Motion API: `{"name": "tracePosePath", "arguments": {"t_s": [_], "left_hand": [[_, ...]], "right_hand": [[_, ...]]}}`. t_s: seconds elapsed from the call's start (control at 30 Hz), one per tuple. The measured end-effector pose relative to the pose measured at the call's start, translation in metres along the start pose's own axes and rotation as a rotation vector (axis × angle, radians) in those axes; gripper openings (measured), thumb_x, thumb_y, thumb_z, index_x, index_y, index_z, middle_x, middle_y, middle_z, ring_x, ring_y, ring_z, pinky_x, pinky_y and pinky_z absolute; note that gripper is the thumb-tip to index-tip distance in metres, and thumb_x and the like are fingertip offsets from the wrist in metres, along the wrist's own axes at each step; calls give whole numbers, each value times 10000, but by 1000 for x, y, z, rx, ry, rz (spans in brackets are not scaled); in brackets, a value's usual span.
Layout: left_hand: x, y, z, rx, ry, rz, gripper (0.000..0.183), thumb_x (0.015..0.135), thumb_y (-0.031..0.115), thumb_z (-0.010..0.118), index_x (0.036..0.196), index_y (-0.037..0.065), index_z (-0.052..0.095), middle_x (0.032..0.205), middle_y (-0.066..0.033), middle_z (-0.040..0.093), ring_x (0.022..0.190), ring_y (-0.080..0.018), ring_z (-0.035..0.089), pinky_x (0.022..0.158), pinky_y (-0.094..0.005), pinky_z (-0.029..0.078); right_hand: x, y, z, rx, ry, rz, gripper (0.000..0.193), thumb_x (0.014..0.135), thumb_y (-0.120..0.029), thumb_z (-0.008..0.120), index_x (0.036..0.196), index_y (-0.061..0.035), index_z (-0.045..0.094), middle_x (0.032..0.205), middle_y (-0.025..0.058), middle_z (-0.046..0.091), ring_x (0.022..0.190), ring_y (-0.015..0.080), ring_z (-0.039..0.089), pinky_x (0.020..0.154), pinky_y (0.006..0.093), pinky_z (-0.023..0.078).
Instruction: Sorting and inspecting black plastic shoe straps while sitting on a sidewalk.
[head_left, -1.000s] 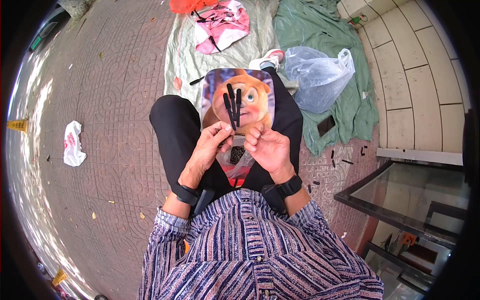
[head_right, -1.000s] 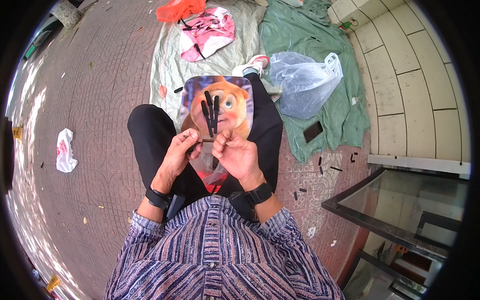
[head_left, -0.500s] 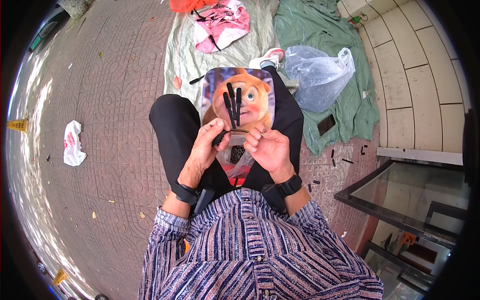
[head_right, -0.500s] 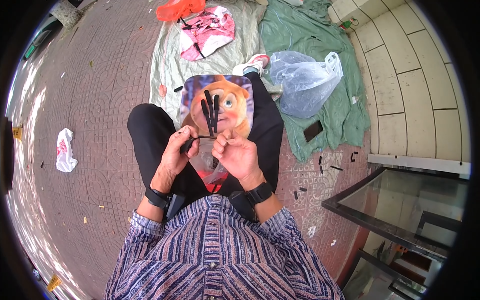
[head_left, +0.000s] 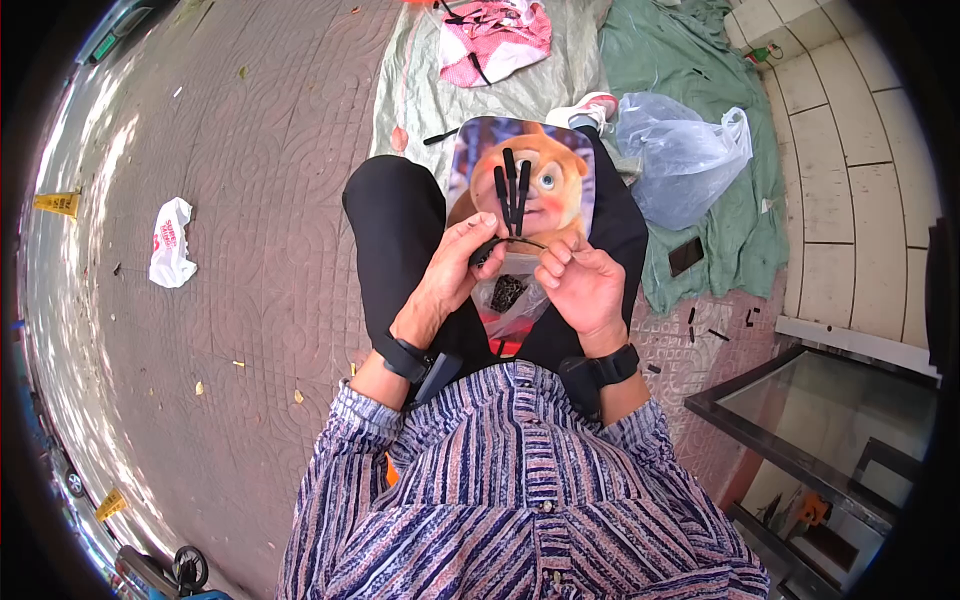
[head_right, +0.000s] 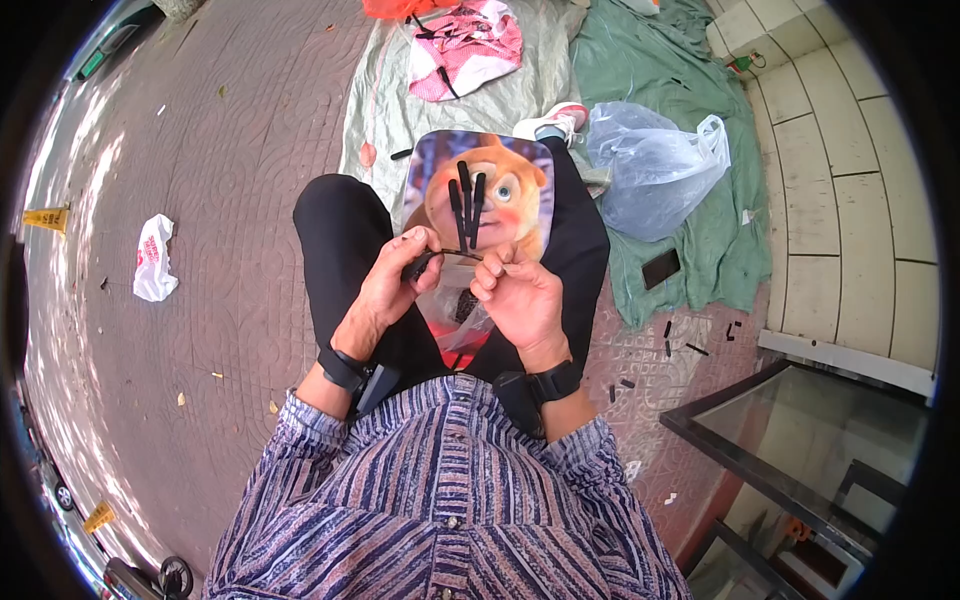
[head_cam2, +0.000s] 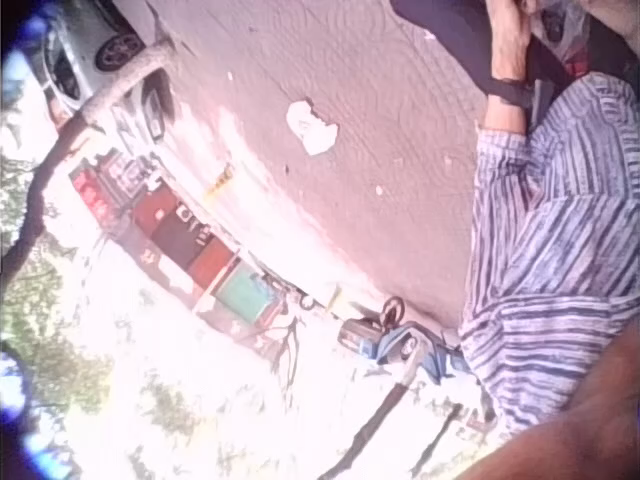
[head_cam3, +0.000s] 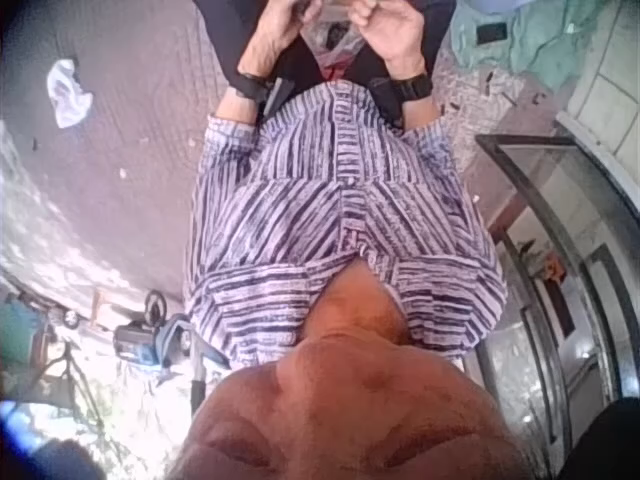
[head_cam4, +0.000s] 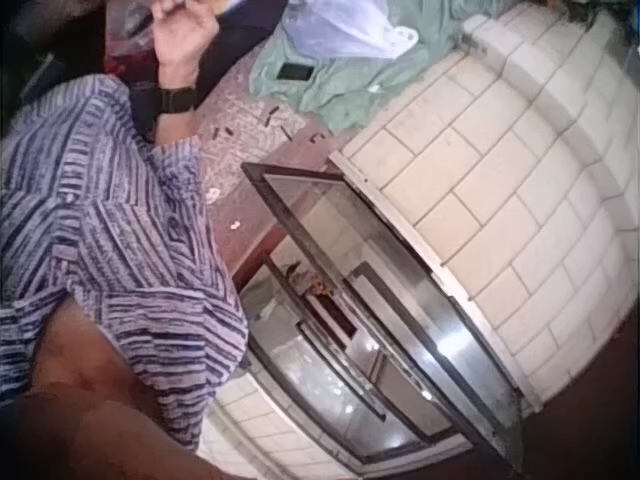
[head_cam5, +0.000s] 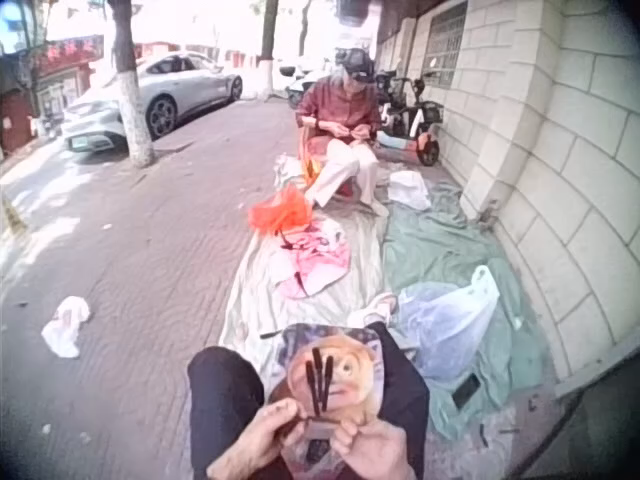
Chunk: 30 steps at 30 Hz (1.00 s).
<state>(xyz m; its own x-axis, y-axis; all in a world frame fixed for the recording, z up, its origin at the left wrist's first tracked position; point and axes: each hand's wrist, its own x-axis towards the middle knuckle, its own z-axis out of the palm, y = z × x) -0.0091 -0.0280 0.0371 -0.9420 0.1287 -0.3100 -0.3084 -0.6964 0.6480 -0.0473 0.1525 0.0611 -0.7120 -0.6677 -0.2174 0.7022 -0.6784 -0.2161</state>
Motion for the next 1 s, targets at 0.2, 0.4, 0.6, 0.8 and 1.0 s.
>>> {"name": "tracePosePath", "arguments": {"t_s": [0.2,0.4,0.6,0.8,1.0], "left_hand": [[3,-1,-5,-209,36,-19,262,877,303,457,844,48,505,623,-39,495,478,-102,383,478,-227,320],[1,0,-7,-221,29,-5,248,877,287,458,857,45,511,642,-40,501,487,-106,387,477,-224,322],[1,-1,-8,-202,28,-14,247,877,282,459,872,41,514,659,-44,502,500,-105,400,485,-223,332],[2,-6,4,-167,144,3,166,850,171,512,951,43,540,703,-15,540,558,-59,473,482,-158,364],[0,3,1,32,57,-76,213,835,101,531,1039,40,526,756,2,549,537,-35,413,486,-154,321]], "right_hand": [[2,-6,5,-82,-1,-36,97,738,-64,502,821,-33,463,762,72,464,718,195,459,630,299,370],[-2,-13,12,-148,-20,-68,116,749,-66,499,857,-30,475,793,82,485,734,201,478,642,305,379],[10,-16,58,-655,-12,-354,364,785,-99,501,1120,24,429,1134,138,466,1024,240,486,794,360,427],[15,36,86,-1630,-527,-85,525,733,-129,608,1203,7,418,1291,136,353,1223,250,315,995,369,267],[1,47,99,-1299,-527,474,192,807,-57,555,978,30,565,851,105,633,902,196,593,810,306,456]]}}
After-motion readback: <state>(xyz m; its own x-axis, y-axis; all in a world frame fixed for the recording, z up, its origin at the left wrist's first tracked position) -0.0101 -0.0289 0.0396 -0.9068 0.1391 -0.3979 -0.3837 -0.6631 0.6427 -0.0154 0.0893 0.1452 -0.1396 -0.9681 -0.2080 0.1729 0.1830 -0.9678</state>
